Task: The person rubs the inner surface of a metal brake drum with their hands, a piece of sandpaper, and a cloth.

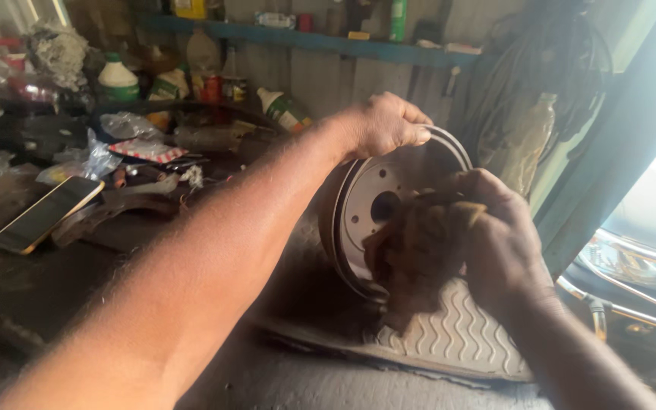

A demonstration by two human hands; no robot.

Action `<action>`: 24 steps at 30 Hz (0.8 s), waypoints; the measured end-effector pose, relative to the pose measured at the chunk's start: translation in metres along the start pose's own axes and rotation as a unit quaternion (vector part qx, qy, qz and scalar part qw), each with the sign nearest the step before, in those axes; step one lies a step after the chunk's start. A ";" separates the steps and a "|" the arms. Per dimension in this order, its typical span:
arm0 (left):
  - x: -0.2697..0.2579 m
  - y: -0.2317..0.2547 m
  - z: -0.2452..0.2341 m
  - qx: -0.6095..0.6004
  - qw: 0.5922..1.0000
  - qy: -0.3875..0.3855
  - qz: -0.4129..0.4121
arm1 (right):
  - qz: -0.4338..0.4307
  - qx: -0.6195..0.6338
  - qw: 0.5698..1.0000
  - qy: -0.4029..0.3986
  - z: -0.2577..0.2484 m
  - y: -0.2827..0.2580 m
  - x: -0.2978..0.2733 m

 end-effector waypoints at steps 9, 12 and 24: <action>-0.007 0.011 0.003 -0.013 1.000 0.005 -0.005 | -0.383 -0.353 0.848 -0.099 0.094 0.059 -0.063; -0.009 0.004 -0.007 -0.020 1.000 0.007 0.006 | -0.441 -0.442 0.751 -0.216 0.059 0.064 -0.062; -0.074 -0.092 -0.061 -0.252 0.941 0.129 -0.187 | -0.120 -0.401 0.875 0.243 -0.157 0.058 0.010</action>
Point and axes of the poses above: each hand's wrist, its own x-axis towards the middle knuckle, its own z-axis out of the palm, y = z × x, the point moved 8 cm from there along x, towards the middle knuckle, and after that the axes turned 8 degrees about y, right-handed, at the moved point
